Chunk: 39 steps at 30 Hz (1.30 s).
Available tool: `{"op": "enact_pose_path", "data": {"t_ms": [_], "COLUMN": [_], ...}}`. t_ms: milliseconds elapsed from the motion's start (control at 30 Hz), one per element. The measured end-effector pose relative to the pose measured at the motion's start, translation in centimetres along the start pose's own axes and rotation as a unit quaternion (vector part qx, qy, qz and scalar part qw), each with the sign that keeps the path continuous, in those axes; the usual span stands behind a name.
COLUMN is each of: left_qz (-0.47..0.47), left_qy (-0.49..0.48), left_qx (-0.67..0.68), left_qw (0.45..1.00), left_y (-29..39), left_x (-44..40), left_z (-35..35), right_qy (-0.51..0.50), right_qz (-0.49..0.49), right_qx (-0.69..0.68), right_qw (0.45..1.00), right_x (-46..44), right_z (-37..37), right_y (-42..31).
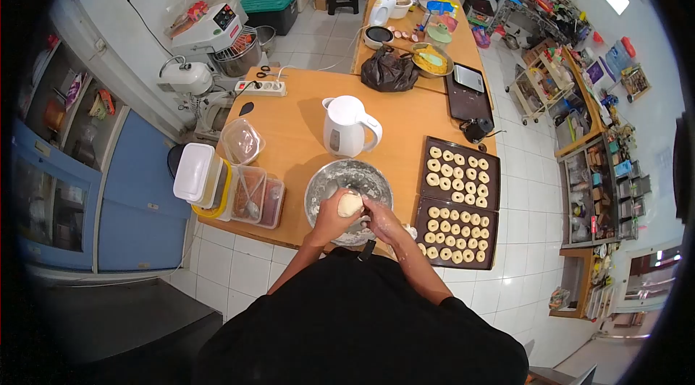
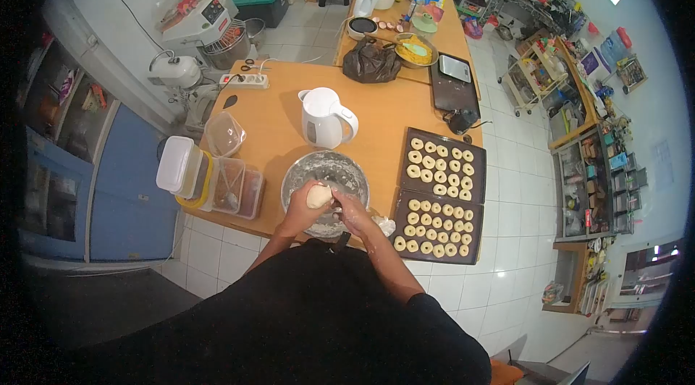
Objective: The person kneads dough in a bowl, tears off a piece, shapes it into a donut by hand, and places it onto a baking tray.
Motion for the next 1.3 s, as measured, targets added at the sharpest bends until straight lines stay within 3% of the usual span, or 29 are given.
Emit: {"op": "enact_pose_path", "data": {"t_ms": [100,167,200,267,400,467,500,567,600,700,800,1000,1067,1133,1233,1300], "left_qz": [-0.007,0.007,0.022,0.042,0.028,0.030,0.031,0.003,-0.026,-0.059,-0.053,-0.025,-0.027,0.015,-0.037,-0.002], "left_qy": [0.034,0.045,0.056,0.052,0.063,0.052,0.040,0.035,0.033,-0.001,-0.001,0.020,0.043,0.033,0.075,0.048], "left_qx": [0.002,0.035,0.069,0.077,0.069,0.062,0.058,0.087,0.113,0.082,0.079,0.102,0.116,0.037,0.015,0.029], "left_qw": [0.999,0.998,0.996,0.995,0.995,0.996,0.997,0.996,0.993,0.995,0.995,0.994,0.992,0.999,0.996,0.998], "left_y": [-0.1,-1.3,-1.7,-2.2,-1.0,-1.3,-1.6,-1.8,-1.1,0.3,0.5,-0.5,-0.3,-0.7,0.2,0.3], "left_x": [0.4,0.5,0.6,0.7,0.5,0.3,0.3,0.1,-0.2,-0.5,-0.6,-0.6,-0.6,-0.5,-0.7,-1.1], "left_z": [-0.2,-0.3,-0.3,-0.1,0.1,0.0,-0.4,-1.0,-0.9,-1.2,-1.2,-1.4,-1.2,-1.1,-0.9,-0.7], "right_qy": [-0.003,0.049,0.052,0.247,0.258,0.126,0.128,0.167,0.167,0.176,0.162,0.154,0.154,0.154,0.157,0.153], "right_qz": [0.013,0.136,0.137,0.398,0.311,0.266,0.264,0.320,0.268,0.315,0.279,0.344,0.339,0.337,0.375,0.383], "right_qx": [0.076,0.189,0.187,0.263,0.265,0.372,0.371,0.479,0.437,0.430,0.419,0.481,0.469,0.458,0.366,0.292], "right_qw": [0.997,0.971,0.971,0.844,0.875,0.881,0.881,0.800,0.842,0.828,0.849,0.792,0.800,0.808,0.837,0.863], "right_x": [0.2,1.6,1.7,4.7,4.9,5.0,5.6,6.9,7.0,6.7,6.8,4.7,4.7,4.4,4.1,3.9], "right_z": [0.0,-1.7,-2.3,-2.7,-0.8,-3.3,-4.3,-7.9,-8.0,-7.8,-7.8,-7.2,-7.0,-6.9,-6.8,-6.4], "right_y": [-0.6,-2.9,-2.8,-5.8,-6.9,-6.5,-6.2,-6.2,-6.3,-7.0,-7.3,-6.3,-6.3,-6.4,-5.9,-5.7]}}
Point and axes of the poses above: each hand's wrist, its own x-axis away from the middle knuckle, its own z-axis out of the back of the hand, y = z × x, the point moved 7 cm from there along -x, towards the middle knuckle, and after that the axes turned 8 degrees about -z, right-handed, at the moved point
